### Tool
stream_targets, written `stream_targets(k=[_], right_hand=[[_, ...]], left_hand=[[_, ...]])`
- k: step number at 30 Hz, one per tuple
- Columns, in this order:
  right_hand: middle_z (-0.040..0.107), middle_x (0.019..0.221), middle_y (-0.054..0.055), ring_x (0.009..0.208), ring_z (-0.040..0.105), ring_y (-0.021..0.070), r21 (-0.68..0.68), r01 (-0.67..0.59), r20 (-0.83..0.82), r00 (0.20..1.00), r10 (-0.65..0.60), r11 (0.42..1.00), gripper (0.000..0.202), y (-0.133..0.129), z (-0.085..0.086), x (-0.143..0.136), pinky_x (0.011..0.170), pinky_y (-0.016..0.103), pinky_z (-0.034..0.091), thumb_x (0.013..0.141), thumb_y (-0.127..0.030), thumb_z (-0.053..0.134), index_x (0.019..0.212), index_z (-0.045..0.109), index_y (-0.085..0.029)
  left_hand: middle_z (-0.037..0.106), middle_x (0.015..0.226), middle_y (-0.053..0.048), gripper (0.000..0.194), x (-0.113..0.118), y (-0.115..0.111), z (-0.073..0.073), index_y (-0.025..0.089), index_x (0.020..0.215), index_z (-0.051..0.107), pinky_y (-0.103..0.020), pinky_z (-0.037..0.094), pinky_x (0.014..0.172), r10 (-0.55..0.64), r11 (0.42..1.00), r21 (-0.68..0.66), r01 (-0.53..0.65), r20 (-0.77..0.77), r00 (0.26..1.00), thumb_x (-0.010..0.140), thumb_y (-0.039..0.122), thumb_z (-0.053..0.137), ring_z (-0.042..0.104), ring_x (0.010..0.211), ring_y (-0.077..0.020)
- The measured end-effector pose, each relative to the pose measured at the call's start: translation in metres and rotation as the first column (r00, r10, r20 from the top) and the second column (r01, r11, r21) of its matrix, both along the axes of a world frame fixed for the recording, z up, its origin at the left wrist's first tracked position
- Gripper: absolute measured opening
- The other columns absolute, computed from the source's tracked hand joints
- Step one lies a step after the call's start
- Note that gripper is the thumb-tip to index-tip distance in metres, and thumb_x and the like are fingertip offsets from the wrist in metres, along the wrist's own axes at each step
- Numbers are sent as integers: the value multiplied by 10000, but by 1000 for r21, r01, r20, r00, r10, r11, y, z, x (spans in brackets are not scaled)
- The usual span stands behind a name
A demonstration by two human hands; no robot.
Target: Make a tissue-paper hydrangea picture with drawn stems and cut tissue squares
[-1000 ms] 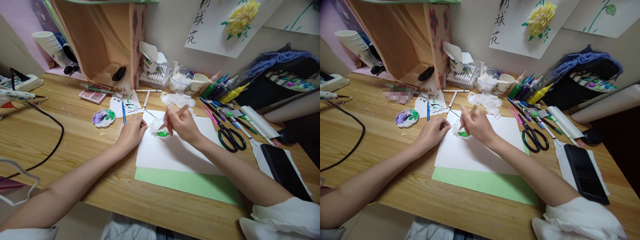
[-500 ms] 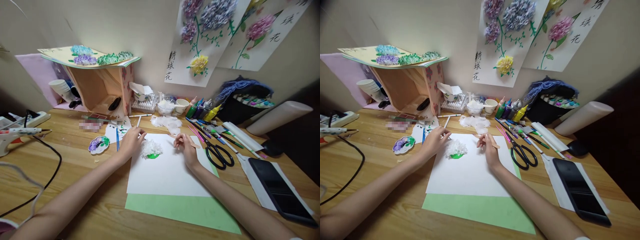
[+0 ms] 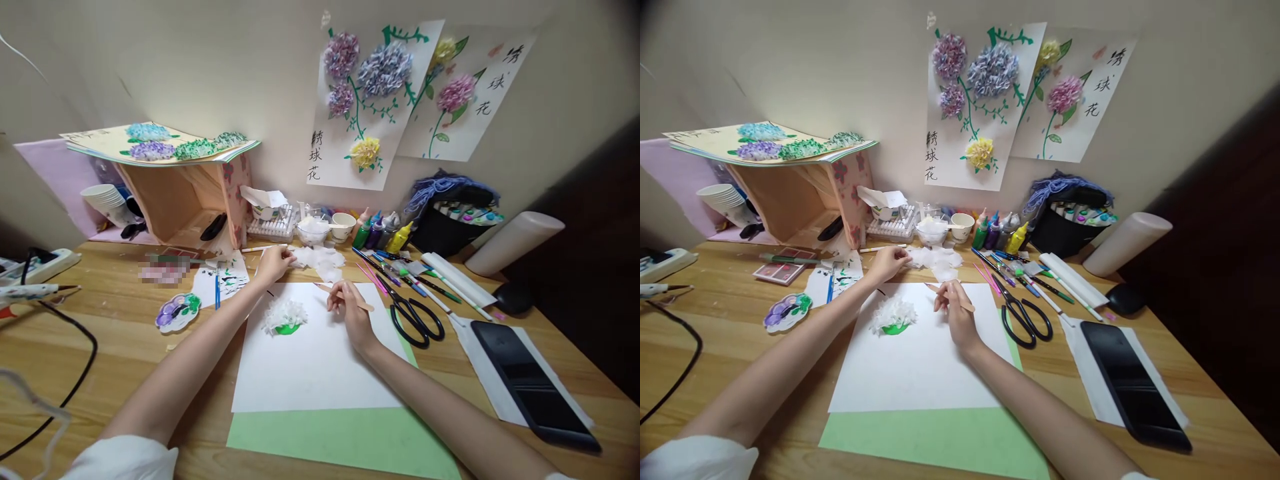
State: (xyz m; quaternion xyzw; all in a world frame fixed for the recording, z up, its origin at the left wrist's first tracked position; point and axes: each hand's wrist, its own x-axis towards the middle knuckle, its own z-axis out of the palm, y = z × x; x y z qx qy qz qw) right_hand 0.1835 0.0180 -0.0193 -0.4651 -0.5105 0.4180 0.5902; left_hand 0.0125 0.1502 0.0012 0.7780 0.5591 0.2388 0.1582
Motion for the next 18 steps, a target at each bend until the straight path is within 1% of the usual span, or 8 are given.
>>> stream_targets(k=[2,6,8,11,13,15,17,18], right_hand=[[529,590,-26,570,480,124,-11,-9,-2,1000,9,1000,342,0,0,0,548,250,366,926,-463,319,774,497,-213],[533,595,-25,578,494,128,-32,-12,-17,1000,11,999,342,2,-2,0,539,249,370,918,-484,324,782,486,-215],[531,593,-24,573,499,131,-37,-7,-16,1000,7,999,350,2,-2,0,531,251,374,912,-499,326,782,485,-215],[528,592,-21,565,500,129,-26,-5,-6,1000,4,1000,361,2,-2,0,520,252,374,912,-502,325,773,485,-210],[528,592,-22,565,501,126,-16,-4,1,1000,4,1000,358,2,-2,0,517,249,372,915,-495,323,775,486,-208],[530,594,-23,569,502,123,-12,-4,5,1000,4,1000,352,2,-2,0,520,247,371,919,-485,321,781,487,-207],[532,598,-23,573,499,122,-10,-4,7,1000,4,1000,345,1,-1,0,527,247,369,922,-474,319,782,485,-206],[531,597,-25,573,497,122,-11,-3,6,1000,3,1000,337,1,-1,0,529,248,367,923,-468,318,787,482,-207]], left_hand=[[698,825,-78,154,-4,-2,8,157,795,672,-288,435,686,-21,999,34,22,-26,999,789,261,559,617,762,-201],[678,920,-91,169,-9,-4,25,184,813,679,-330,405,818,-78,987,130,91,-100,992,805,191,511,585,928,-235],[670,925,-89,193,-9,-6,31,194,810,682,-338,392,851,-115,976,170,138,-143,983,818,177,489,572,958,-236],[668,898,-82,200,-10,-10,36,191,832,677,-323,416,796,-142,954,235,187,-198,970,835,183,477,582,898,-221],[666,895,-79,196,-12,-13,36,184,854,668,-311,428,763,-127,941,284,183,-206,970,843,180,473,583,868,-211],[660,897,-80,188,-14,-15,37,179,862,661,-316,427,773,-115,928,326,180,-207,972,847,181,474,576,876,-211],[656,901,-85,181,-17,-19,40,170,859,656,-325,421,798,-127,916,356,185,-181,975,849,186,477,568,892,-212],[657,906,-84,175,-18,-22,42,165,859,654,-320,422,800,-137,918,354,176,-132,982,847,188,481,569,886,-204]])
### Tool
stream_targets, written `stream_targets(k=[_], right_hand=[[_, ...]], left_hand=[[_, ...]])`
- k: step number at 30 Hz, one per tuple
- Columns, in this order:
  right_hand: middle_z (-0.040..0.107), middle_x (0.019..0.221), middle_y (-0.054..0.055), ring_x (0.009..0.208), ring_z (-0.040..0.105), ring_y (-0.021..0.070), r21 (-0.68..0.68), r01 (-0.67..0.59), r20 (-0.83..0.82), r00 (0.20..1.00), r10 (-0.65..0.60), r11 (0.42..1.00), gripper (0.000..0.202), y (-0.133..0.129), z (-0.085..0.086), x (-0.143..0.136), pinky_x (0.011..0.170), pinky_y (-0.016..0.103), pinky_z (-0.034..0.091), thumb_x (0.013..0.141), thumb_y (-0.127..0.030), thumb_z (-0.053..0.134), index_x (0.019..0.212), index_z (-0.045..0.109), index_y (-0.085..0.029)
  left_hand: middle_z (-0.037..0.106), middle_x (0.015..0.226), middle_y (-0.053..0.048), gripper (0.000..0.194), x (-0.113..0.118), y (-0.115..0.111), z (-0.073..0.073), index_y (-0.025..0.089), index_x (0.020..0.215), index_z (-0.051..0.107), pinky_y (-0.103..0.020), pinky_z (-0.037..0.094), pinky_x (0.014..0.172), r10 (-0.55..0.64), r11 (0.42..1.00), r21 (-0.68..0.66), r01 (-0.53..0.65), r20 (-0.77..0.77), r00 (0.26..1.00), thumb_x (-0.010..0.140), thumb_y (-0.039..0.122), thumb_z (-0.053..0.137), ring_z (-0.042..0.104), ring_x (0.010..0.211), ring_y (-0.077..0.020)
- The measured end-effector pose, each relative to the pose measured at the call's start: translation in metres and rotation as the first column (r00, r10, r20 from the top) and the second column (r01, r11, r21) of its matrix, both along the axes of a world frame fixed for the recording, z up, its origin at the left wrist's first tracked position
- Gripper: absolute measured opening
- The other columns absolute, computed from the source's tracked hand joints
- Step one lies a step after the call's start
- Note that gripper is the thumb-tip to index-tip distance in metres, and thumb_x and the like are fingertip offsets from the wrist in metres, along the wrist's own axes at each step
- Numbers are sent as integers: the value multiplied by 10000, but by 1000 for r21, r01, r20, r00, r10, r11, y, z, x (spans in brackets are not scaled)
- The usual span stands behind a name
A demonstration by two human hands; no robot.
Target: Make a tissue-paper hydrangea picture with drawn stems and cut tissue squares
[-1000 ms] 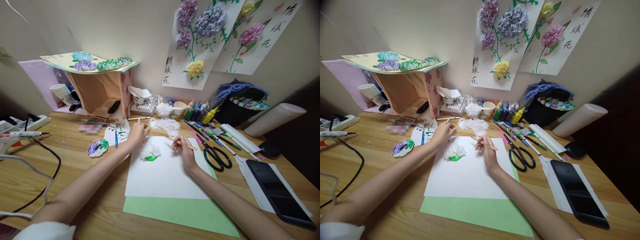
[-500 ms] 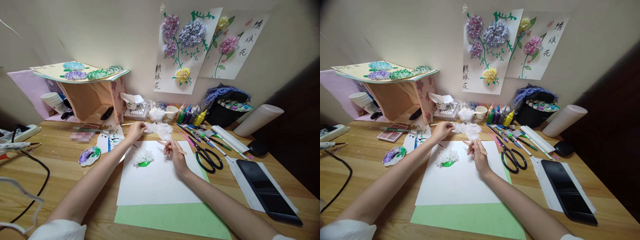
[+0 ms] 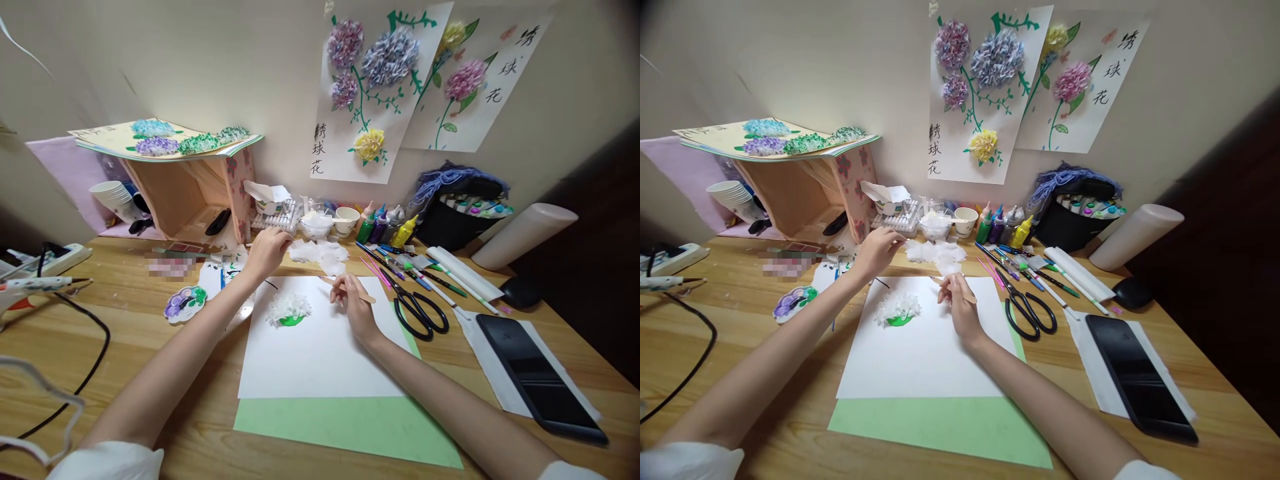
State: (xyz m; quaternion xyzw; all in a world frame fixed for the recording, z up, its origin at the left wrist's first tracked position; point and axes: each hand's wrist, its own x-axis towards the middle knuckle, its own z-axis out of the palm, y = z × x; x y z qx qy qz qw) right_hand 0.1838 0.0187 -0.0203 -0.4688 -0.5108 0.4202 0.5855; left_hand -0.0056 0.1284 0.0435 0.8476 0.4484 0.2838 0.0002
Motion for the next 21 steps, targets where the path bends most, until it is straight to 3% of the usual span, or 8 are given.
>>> stream_targets(k=[4,8,10,12,15,17,19,21], right_hand=[[542,593,-38,582,497,134,40,53,30,998,-54,998,248,-3,2,0,572,267,381,929,-428,323,857,449,-226],[611,701,-8,711,548,167,190,145,106,980,-168,971,168,-10,3,-1,711,336,416,926,-369,348,912,447,-233],[622,715,2,731,558,178,284,114,141,977,-159,952,151,-15,2,0,722,354,422,927,-333,347,928,463,-237],[613,688,7,713,556,185,410,27,190,975,-114,912,162,-21,0,1,694,355,434,925,-302,339,913,489,-244],[605,673,32,694,550,195,574,-201,357,934,-22,794,219,-29,-1,2,626,339,456,915,-277,322,867,532,-242],[598,648,38,664,542,194,610,-374,495,868,32,698,247,-31,1,1,582,316,465,913,-260,303,864,544,-236],[584,616,32,633,530,189,610,-495,592,804,59,619,256,-31,4,-2,558,297,472,913,-239,289,877,542,-229],[573,598,28,616,521,184,607,-549,635,769,64,574,250,-29,7,-5,550,286,477,913,-224,290,882,538,-219]], left_hand=[[682,885,-48,173,-5,-27,17,159,859,653,-258,440,735,42,969,-243,34,300,953,829,255,512,589,793,-154],[694,791,-23,223,-16,-70,27,169,800,683,-245,436,645,11,792,-584,177,305,952,774,359,569,593,720,-153],[695,764,-15,196,-22,-89,23,183,780,689,-242,434,617,14,693,-691,204,296,955,738,354,603,597,692,-149],[693,740,-11,156,-28,-103,12,190,745,690,-243,431,612,56,654,-738,164,264,963,709,328,628,594,675,-146],[688,718,-13,132,-34,-117,-9,188,747,683,-243,421,594,143,645,-760,75,217,966,697,300,634,585,659,-145],[686,717,-10,137,-35,-122,-21,189,786,668,-242,413,577,174,660,-750,45,212,962,702,292,631,581,649,-144],[684,728,2,127,-35,-127,-27,201,810,647,-245,407,580,174,711,-704,14,196,965,713,282,628,577,647,-141],[683,746,16,110,-33,-133,-28,218,830,628,-252,400,596,159,773,-634,-23,158,975,732,267,618,576,652,-139]])
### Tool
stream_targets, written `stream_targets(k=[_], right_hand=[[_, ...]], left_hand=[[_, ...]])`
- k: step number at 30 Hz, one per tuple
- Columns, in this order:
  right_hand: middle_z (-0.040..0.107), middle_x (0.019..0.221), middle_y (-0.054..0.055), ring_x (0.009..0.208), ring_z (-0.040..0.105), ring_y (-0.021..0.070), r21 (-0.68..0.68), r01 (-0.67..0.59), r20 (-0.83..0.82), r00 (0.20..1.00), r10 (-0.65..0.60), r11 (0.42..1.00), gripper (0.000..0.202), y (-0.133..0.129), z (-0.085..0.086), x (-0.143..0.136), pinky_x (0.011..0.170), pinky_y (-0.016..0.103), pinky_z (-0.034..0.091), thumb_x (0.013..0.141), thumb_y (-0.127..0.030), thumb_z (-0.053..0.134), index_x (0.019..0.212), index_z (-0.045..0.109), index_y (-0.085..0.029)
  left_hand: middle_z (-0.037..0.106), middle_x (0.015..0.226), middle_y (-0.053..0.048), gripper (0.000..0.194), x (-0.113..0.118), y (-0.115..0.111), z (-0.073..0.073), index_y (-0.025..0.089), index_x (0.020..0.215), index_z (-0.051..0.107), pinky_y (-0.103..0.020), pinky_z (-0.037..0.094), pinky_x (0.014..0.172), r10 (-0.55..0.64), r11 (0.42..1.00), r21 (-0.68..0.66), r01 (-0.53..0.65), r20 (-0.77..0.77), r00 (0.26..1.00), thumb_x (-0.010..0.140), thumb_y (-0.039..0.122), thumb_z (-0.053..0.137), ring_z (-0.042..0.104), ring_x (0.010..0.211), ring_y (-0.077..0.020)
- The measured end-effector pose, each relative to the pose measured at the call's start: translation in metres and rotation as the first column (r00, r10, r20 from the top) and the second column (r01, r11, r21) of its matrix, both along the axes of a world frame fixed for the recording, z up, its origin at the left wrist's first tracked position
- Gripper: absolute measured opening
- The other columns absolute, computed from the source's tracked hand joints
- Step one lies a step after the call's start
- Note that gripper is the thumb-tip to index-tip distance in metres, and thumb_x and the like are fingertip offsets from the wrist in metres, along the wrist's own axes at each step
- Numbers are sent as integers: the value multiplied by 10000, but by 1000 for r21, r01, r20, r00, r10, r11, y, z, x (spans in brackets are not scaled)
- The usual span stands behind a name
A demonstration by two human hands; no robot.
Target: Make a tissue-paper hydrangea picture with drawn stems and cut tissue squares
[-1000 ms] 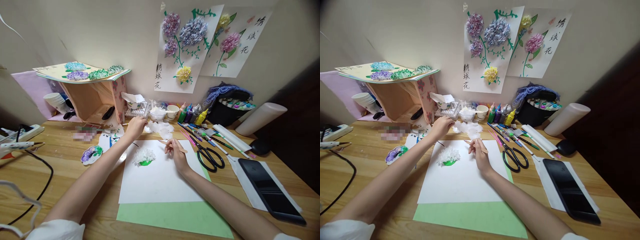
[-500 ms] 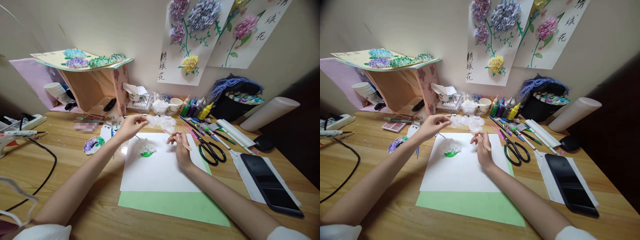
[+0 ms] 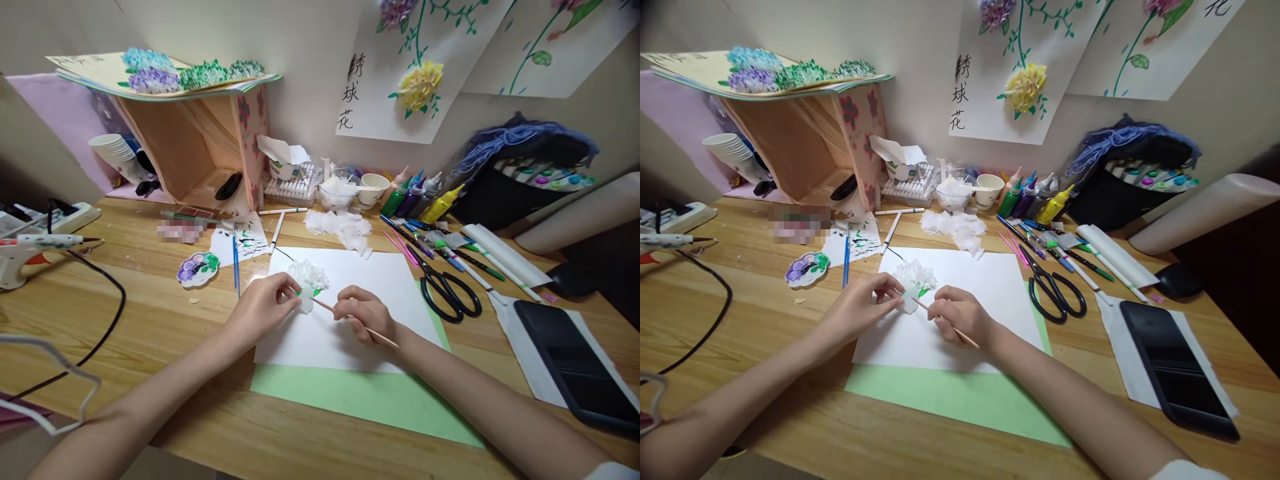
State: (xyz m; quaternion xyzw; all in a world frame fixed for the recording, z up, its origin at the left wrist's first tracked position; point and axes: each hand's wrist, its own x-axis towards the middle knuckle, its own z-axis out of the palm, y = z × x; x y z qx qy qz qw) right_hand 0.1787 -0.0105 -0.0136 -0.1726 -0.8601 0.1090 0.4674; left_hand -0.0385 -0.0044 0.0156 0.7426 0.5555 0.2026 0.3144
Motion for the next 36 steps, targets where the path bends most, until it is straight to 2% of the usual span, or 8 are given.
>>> stream_targets(k=[3,7,12,19,22,27,31,36], right_hand=[[567,583,31,610,514,180,13,-3,7,1000,3,1000,262,0,2,-2,535,276,473,916,-227,289,862,545,-211],[550,537,25,580,495,175,60,34,-31,999,-32,998,311,-6,7,3,525,268,460,925,-244,266,811,555,-226],[500,491,6,503,453,158,180,96,-90,993,-81,979,335,-7,10,8,497,271,413,939,-248,250,737,517,-228],[484,475,14,494,435,155,149,49,53,997,-58,988,369,-4,4,4,474,270,379,943,-245,227,675,477,-202],[480,477,14,498,438,157,151,46,60,997,-56,988,366,-5,5,5,477,271,376,942,-241,225,677,474,-203],[429,463,-2,468,379,156,162,37,-92,996,-22,986,319,-9,7,8,479,277,371,939,-249,233,715,456,-213],[408,442,-7,442,346,157,170,-11,45,999,3,985,337,-10,5,5,453,283,333,934,-239,218,679,436,-216],[485,493,20,522,434,166,181,88,115,987,-110,980,340,-5,1,3,495,283,354,928,-211,245,691,488,-192]], left_hand=[[678,777,22,114,4,-9,6,234,886,597,-264,399,628,-17,994,109,26,-74,997,774,250,590,583,695,-148],[665,809,13,109,8,-17,15,230,916,579,-266,412,674,-189,952,224,206,-94,977,812,204,558,576,751,-146],[655,827,5,90,8,-10,5,214,899,579,-241,428,676,-344,890,325,320,19,939,831,169,542,555,730,-120],[626,806,-11,120,13,-3,-17,206,942,573,-260,430,655,-192,904,374,208,-80,978,828,190,537,552,734,-142],[624,803,-10,131,18,-5,-16,207,944,578,-265,428,671,-136,904,394,169,-110,984,824,179,531,558,753,-148],[642,793,3,133,23,-9,-10,218,930,564,-274,408,667,-77,933,342,113,-115,990,802,184,551,562,774,-163],[651,805,2,140,26,-12,-7,225,940,550,-272,408,650,-65,964,253,82,-78,995,800,212,555,565,769,-167],[648,800,0,142,28,-11,-8,224,955,549,-273,408,647,-49,969,236,68,-84,995,813,223,543,566,773,-171]])
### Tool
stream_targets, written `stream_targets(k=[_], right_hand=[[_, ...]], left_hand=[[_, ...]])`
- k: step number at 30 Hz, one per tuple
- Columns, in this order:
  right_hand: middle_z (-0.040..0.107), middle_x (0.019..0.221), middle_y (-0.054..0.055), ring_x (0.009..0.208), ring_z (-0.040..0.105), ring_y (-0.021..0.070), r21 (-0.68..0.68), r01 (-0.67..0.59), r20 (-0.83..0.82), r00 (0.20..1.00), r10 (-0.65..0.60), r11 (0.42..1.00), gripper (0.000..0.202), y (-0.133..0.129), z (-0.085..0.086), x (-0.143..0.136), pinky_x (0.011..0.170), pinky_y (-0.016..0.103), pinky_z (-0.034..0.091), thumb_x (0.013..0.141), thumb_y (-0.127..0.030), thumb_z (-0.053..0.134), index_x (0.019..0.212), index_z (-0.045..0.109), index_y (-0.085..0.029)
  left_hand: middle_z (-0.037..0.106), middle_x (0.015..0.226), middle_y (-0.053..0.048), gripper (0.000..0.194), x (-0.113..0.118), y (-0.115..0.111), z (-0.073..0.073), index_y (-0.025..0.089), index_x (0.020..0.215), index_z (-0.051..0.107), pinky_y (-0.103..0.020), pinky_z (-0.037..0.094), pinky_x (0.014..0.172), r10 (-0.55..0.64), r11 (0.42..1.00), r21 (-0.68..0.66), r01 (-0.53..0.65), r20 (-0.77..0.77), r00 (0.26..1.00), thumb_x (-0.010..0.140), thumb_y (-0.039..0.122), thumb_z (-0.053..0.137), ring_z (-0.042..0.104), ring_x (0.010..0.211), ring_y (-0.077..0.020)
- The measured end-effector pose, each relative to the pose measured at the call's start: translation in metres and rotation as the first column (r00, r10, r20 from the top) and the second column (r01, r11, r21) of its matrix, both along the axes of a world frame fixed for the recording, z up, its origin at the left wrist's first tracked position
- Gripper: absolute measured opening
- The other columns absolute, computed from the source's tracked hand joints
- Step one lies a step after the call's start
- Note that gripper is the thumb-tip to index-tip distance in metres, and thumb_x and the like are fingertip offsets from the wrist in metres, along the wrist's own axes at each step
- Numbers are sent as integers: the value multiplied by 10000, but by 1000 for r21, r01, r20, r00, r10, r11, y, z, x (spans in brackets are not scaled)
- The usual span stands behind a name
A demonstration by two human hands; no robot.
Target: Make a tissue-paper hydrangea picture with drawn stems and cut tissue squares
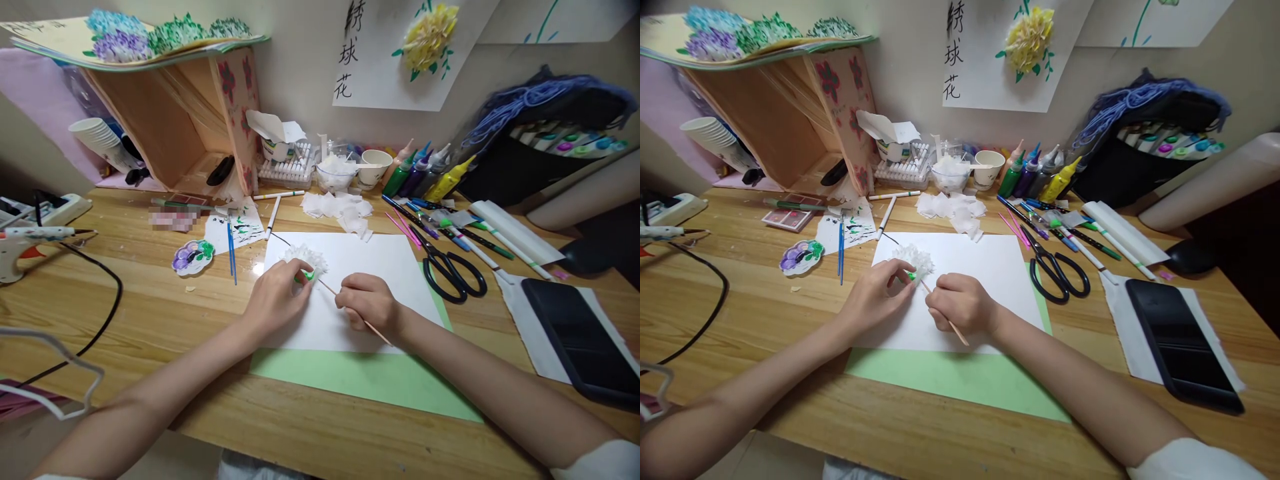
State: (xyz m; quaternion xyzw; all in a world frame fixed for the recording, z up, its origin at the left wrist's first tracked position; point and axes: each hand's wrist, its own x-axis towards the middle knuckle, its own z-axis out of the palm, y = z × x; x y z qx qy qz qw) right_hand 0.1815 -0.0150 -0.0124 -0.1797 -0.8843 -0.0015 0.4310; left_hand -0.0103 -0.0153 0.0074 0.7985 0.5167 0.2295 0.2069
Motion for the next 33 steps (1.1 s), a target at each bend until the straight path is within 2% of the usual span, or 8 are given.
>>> stream_targets(k=[5,12,16,20,23,26,31,33], right_hand=[[494,519,22,544,439,162,16,30,73,997,-31,999,332,3,-3,-2,519,281,365,926,-194,267,685,496,-186],[532,574,21,569,443,159,-37,61,50,997,-60,997,216,9,-7,-4,533,269,379,906,-161,339,749,484,-191],[546,604,24,594,459,158,-107,91,8,996,-91,990,174,12,-6,-5,547,262,400,900,-145,371,773,480,-193],[532,620,20,610,473,153,-244,95,-19,995,-102,965,224,11,-4,-6,570,262,406,928,-171,327,760,472,-200],[496,605,9,599,472,146,-371,119,-39,989,-144,921,295,13,-1,-8,587,265,397,950,-214,285,704,448,-207],[478,577,-1,572,480,133,-484,162,-26,980,-199,860,366,21,6,-13,596,260,389,962,-257,266,628,410,-210],[437,404,-53,454,502,110,-724,188,35,971,-237,664,419,44,23,-25,561,238,394,962,-361,283,589,399,-208],[429,372,-59,426,492,106,-745,181,44,974,-222,642,432,48,29,-28,552,236,395,956,-376,300,572,399,-205]], left_hand=[[639,796,-12,153,1,0,-3,216,976,552,-287,410,661,15,998,59,-12,-55,998,825,226,531,569,791,-183],[641,819,-19,163,-1,-1,0,207,1003,540,-300,414,712,17,986,165,-5,-70,997,849,245,503,564,826,-188],[620,803,-28,145,-13,11,2,194,969,546,-310,408,747,133,966,225,-126,-14,991,867,247,458,551,824,-188],[612,795,-32,143,-32,30,-6,188,949,547,-323,405,729,273,953,143,-267,-29,962,849,248,464,547,814,-200],[607,804,-34,129,-43,41,-15,183,910,542,-319,417,713,268,963,35,-267,-29,963,816,266,513,557,809,-200],[604,814,-34,102,-47,45,-19,183,857,539,-312,423,706,239,971,1,-239,-13,971,802,268,535,561,809,-195],[603,793,-30,83,-46,44,-19,184,847,543,-316,423,704,233,972,9,-233,-8,972,801,252,537,557,797,-193],[603,789,-31,81,-46,44,-18,182,847,547,-316,421,702,235,972,4,-235,-5,972,798,245,539,555,798,-194]])
